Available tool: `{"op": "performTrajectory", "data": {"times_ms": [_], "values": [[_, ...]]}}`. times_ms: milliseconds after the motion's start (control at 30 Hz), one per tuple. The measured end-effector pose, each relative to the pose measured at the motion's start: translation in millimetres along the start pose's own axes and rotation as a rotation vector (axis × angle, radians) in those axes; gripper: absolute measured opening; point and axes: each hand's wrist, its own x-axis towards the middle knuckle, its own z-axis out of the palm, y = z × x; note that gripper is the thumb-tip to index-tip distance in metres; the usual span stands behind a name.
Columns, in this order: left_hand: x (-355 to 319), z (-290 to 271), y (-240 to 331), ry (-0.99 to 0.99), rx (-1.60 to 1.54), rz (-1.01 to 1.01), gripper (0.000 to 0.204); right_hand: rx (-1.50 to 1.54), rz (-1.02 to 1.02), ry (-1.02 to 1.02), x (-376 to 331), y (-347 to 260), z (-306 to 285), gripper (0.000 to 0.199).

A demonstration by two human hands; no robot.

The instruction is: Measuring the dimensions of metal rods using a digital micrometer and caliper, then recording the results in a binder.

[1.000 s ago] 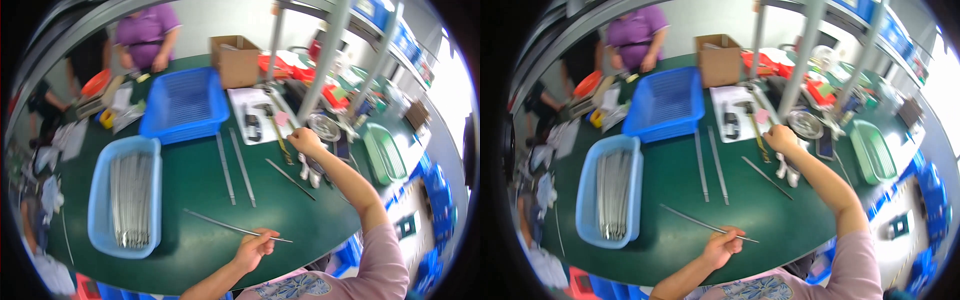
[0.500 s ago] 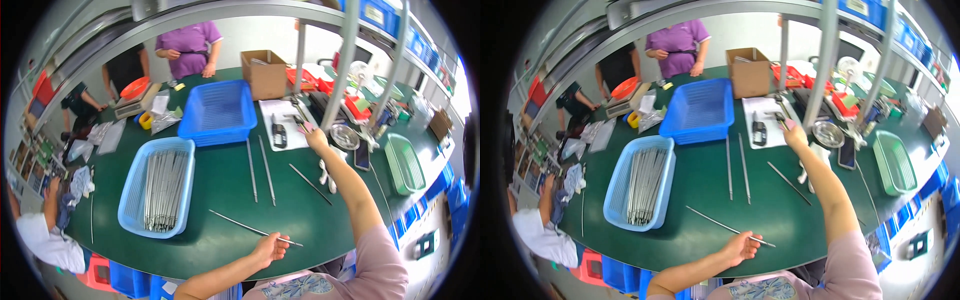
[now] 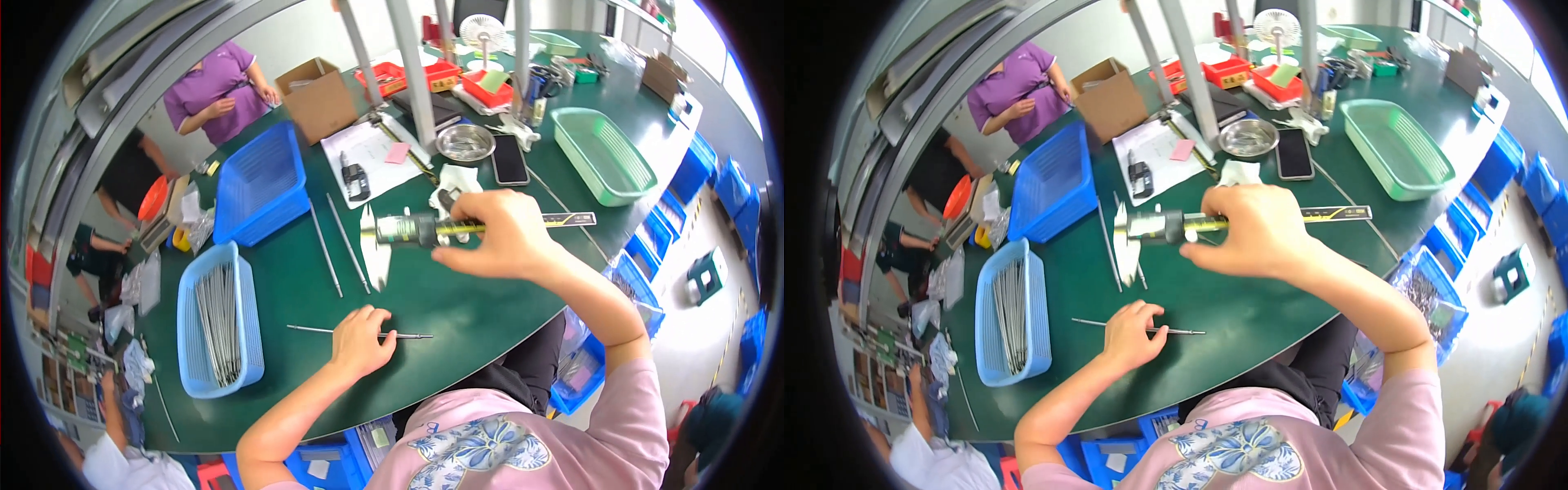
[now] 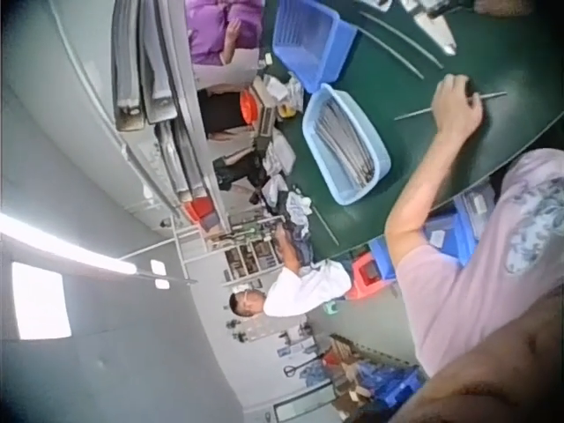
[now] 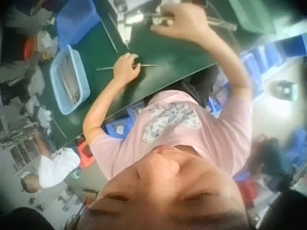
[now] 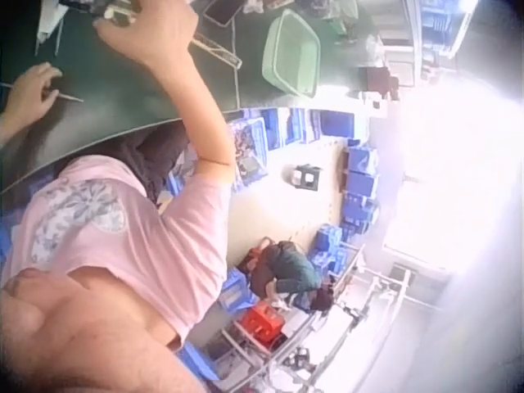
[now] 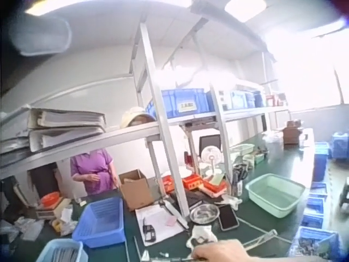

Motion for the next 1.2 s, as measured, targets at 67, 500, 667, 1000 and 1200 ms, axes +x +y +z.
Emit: {"op": "performTrajectory", "data": {"times_ms": [67,500,667,1000,1200], "values": [[4,5,0,0.279,0.401,0.431,0.021,0.011,-0.100,0.060,-24,8,-10,0.035],[17,-13,11,0.362,0.044,0.597,0.013,-0.354,-0.131,0.268,-95,23,-41,0.035],[3,-30,51,0.434,-0.475,0.531,0.009,-0.410,-0.136,0.330,-97,22,-48,0.038],[-9,-27,100,0.128,-0.998,0.573,0.022,0.006,0.063,0.294,-100,5,-78,0.025],[-15,-28,108,0.105,-0.836,0.617,0.023,0.180,0.062,0.136,-92,-7,-79,0.024]]}}
